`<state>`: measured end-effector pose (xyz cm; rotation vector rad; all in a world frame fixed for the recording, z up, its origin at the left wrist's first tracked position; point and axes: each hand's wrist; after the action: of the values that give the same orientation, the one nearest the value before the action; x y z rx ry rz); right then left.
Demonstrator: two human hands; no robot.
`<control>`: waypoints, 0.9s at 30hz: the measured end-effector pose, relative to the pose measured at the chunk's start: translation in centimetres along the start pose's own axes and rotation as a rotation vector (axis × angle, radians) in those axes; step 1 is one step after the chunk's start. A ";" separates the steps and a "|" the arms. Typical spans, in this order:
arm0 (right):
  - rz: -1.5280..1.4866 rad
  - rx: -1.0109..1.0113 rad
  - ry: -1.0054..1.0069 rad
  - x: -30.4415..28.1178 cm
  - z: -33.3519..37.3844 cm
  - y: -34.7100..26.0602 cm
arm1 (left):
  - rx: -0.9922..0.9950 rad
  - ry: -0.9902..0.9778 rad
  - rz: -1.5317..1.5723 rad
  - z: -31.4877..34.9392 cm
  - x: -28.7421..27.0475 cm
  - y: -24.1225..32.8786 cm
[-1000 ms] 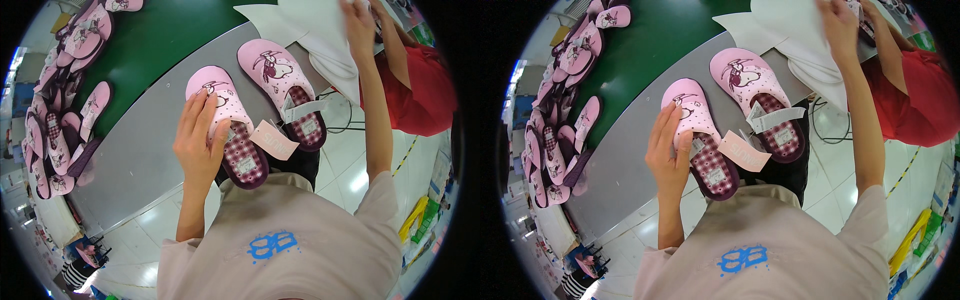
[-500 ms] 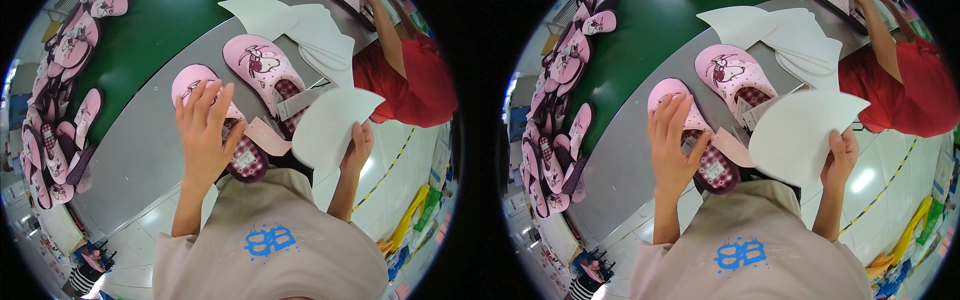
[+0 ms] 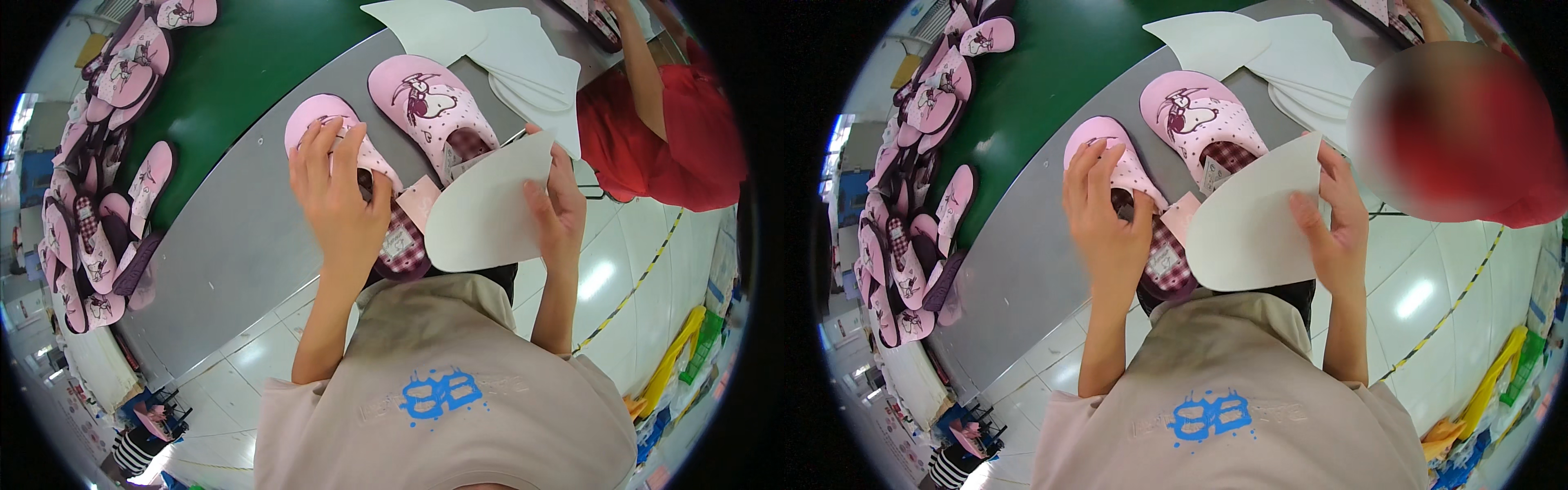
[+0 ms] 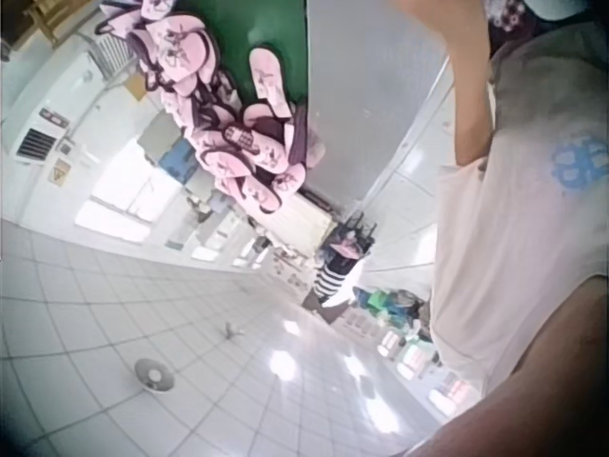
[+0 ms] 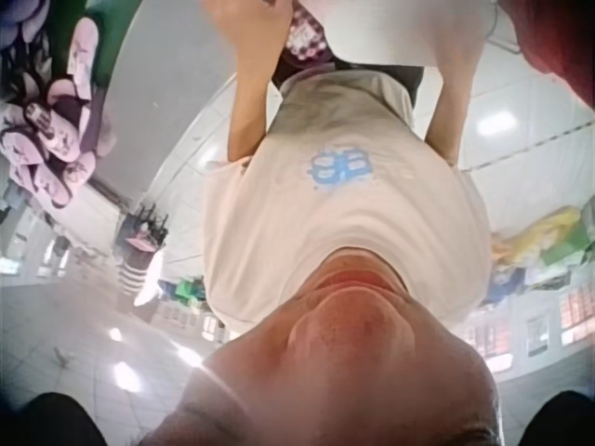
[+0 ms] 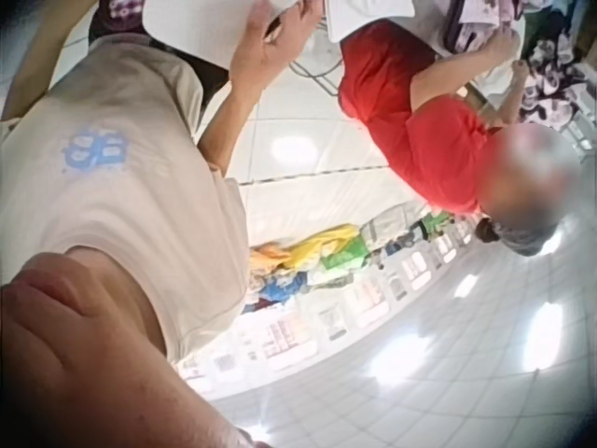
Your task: The person inserts white paper inserts into pink slippers on a green table. They handle each slipper one at a time, place the insert inside, and set the slipper aside. Another person works nearby on similar items.
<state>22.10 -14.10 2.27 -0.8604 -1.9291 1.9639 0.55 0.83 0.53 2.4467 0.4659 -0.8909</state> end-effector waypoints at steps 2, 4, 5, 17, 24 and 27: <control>-0.142 0.133 0.011 0.1 0.0 0.2 | -0.013 0.023 -0.027 -0.3 0.5 0.2; -0.195 0.245 -0.056 -1.1 0.9 0.9 | -0.032 0.024 -0.006 -0.6 0.8 0.0; -0.222 0.301 -0.089 -1.6 1.5 1.0 | -0.041 0.024 0.006 -0.6 0.8 -0.1; -0.364 0.383 -0.291 -2.5 4.3 2.1 | -0.080 -0.024 0.176 0.3 -0.8 -0.7; -0.467 0.343 -0.465 -1.8 4.3 1.2 | -0.023 -0.048 0.119 0.8 -1.4 -0.7; -0.533 0.325 -0.580 -2.2 4.7 1.8 | -0.002 -0.038 0.121 0.8 -1.3 -0.8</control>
<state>21.58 -19.39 0.79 0.3222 -1.7508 2.2089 -1.13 0.82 0.59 2.4233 0.3013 -0.8839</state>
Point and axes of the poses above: each hand's wrist, its own z-axis away from the middle knuckle, its own x-axis out of the palm, y = z × x, and after that the axes turned 14 degrees about x, right-handed
